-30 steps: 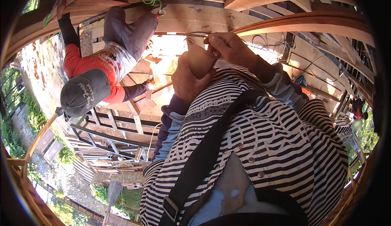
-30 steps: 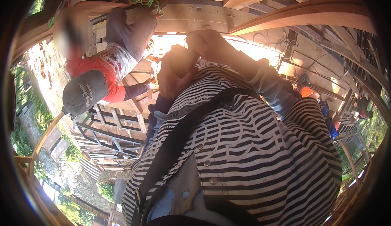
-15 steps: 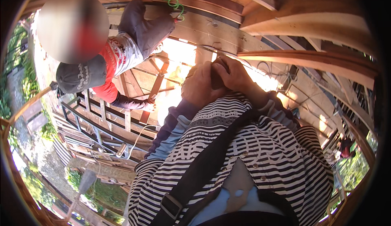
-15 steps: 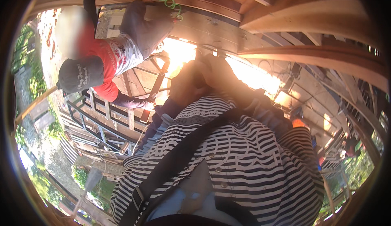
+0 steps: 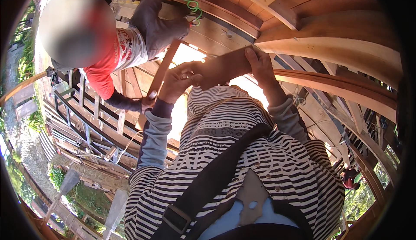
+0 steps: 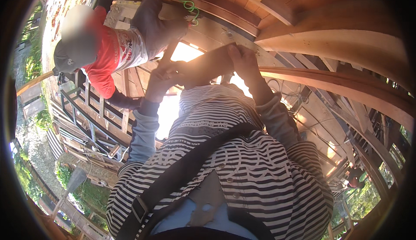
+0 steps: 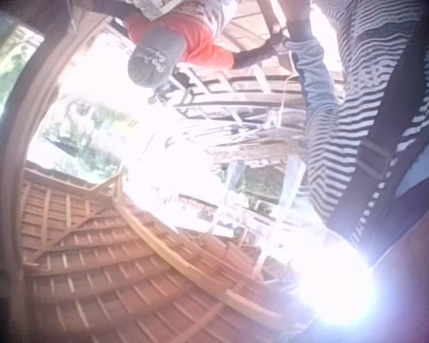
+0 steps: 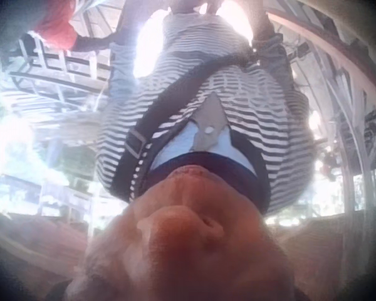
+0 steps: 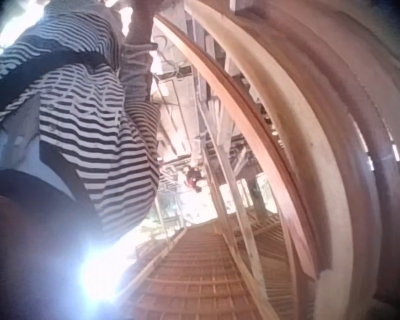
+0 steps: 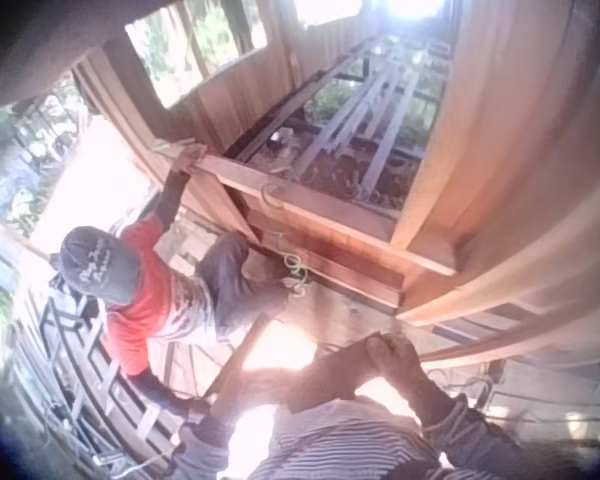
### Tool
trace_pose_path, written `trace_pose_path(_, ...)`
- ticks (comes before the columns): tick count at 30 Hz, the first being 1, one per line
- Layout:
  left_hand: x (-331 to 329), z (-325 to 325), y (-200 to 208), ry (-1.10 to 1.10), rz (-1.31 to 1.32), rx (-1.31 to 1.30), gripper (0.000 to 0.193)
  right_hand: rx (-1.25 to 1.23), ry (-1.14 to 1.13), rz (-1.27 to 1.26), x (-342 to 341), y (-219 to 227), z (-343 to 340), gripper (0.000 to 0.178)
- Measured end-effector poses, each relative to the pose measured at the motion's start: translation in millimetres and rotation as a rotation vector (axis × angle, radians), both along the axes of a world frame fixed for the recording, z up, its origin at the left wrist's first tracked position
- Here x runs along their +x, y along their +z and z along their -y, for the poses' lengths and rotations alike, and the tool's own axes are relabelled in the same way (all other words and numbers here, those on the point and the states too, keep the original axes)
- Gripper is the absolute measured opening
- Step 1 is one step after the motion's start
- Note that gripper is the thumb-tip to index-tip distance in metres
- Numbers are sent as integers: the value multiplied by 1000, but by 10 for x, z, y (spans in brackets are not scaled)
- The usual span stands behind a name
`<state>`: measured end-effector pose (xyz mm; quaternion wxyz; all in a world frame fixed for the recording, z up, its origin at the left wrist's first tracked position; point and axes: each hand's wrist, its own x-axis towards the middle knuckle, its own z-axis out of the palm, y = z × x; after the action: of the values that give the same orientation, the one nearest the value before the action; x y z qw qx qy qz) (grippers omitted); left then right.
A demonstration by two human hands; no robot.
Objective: The person positions and secures wooden planks onto a curved wooden framework. They use a nail gun to fasten the planks and a hammer to adjust them, working alongside another person who also uses a nail gun.
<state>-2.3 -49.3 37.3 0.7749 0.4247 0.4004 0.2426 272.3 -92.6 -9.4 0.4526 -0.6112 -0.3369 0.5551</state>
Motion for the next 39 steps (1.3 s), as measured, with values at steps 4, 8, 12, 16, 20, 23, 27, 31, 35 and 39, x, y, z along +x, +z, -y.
trace_pose_path(4,26,15,-59,203,39,28,44,128,-66,-25,-68,109,-70,37)
trace_pose_path(8,98,50,67,334,10,159,44,202,-77,47,-57,166,-33,39)
trace_pose_path(12,154,117,165,398,13,154,46,298,-74,47,-34,248,25,39)
trace_pose_path(16,151,176,206,440,6,158,51,368,-72,133,-44,355,61,42)
trace_pose_path(20,142,192,300,447,-7,158,52,370,-46,347,35,407,106,40)
trace_pose_path(23,141,196,299,472,13,198,56,415,-47,457,28,496,119,37)
trace_pose_path(27,225,191,423,538,77,273,54,536,-3,416,-6,718,65,38)
trace_pose_path(31,221,145,350,441,70,313,59,545,-7,378,83,664,64,35)
trace_pose_path(35,242,130,291,381,5,256,53,352,-100,138,47,422,63,30)
trace_pose_path(39,274,86,362,314,-3,242,42,298,-91,68,48,366,31,35)
